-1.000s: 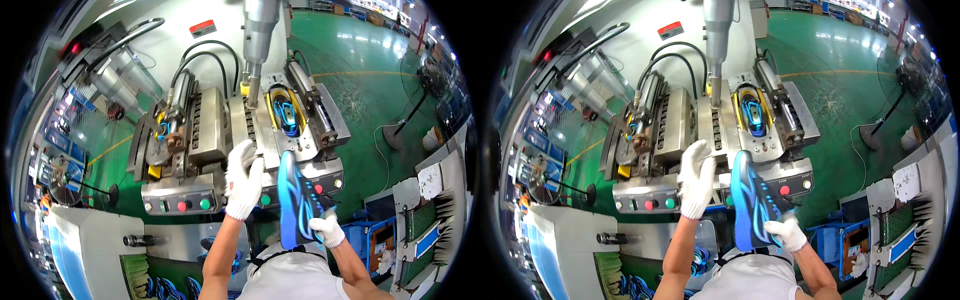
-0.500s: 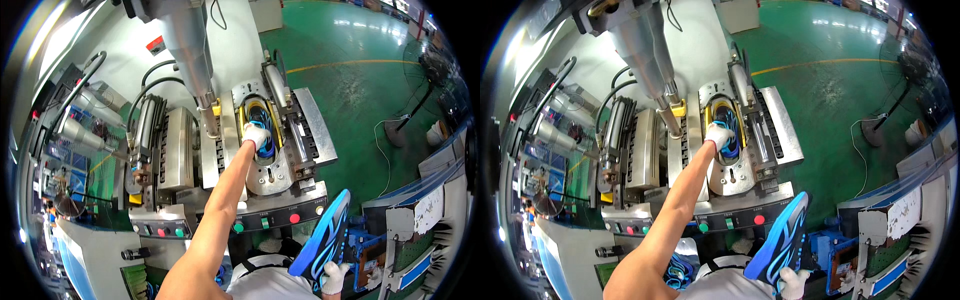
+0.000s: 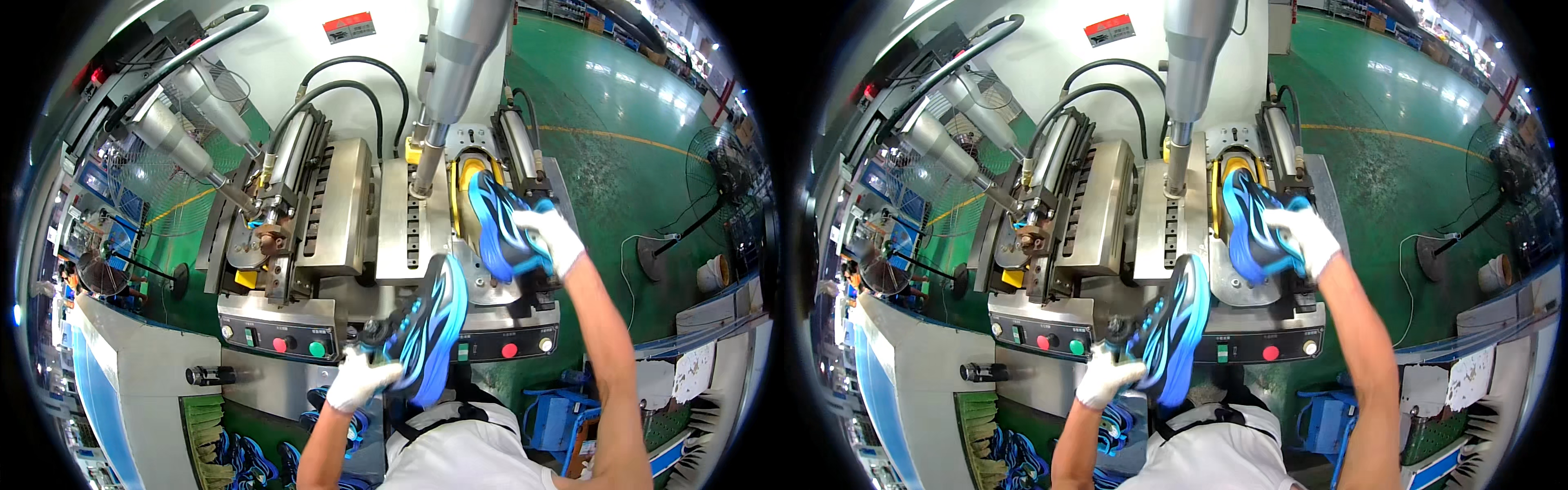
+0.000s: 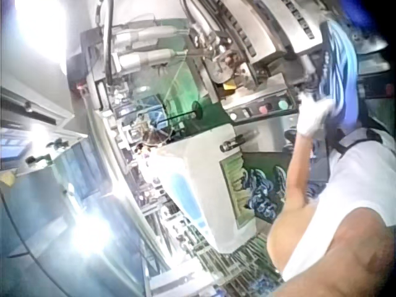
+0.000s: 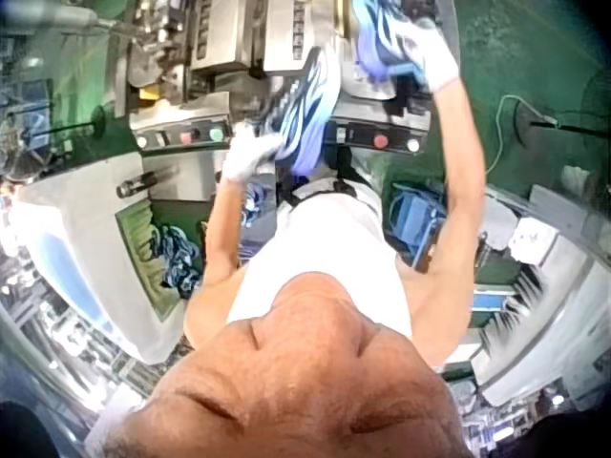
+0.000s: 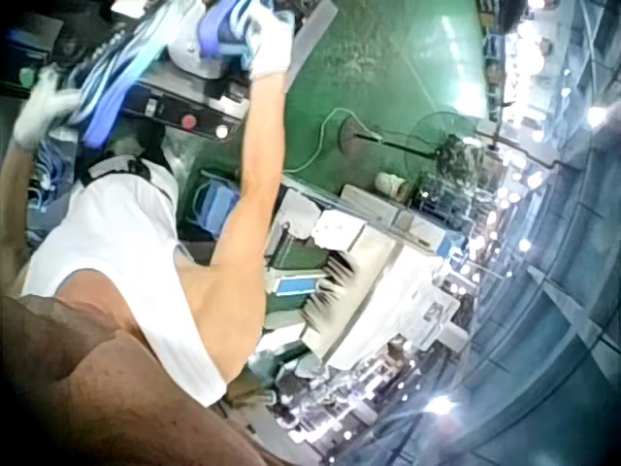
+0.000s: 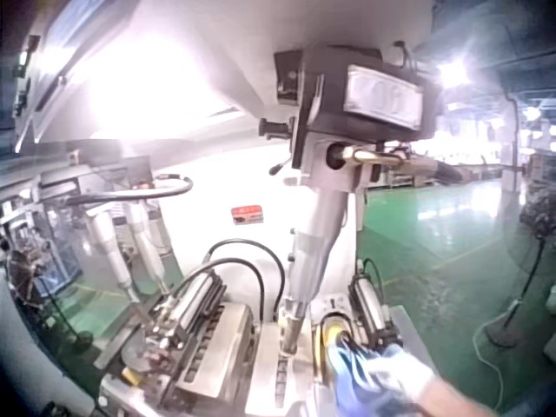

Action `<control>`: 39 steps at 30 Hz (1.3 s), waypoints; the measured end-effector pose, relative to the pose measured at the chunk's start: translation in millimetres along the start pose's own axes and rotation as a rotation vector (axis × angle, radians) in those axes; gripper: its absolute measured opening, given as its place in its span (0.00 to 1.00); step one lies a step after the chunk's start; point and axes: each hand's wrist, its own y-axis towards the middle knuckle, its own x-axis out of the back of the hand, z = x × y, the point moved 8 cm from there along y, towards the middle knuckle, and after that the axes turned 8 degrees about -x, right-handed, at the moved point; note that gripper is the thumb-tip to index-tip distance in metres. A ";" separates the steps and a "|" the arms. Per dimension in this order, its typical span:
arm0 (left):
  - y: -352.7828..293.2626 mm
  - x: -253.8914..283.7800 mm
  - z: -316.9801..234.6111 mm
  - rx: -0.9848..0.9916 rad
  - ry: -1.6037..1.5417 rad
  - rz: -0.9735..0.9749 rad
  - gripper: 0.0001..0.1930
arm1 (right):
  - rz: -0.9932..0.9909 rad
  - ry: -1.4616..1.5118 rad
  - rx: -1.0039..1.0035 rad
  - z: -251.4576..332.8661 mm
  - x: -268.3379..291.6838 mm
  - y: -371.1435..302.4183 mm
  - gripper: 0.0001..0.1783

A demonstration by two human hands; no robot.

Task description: The person picks up pairs of blue and black shoes from a conveyor belt, places them individually into a pressing machine one at a time, and then returns them to the conveyor belt.

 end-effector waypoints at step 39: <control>-447.6 -41.6 367.5 0.702 0.026 -1.400 0.48 | 0.206 -1.644 0.206 -467.5 -276.8 -111.8 0.55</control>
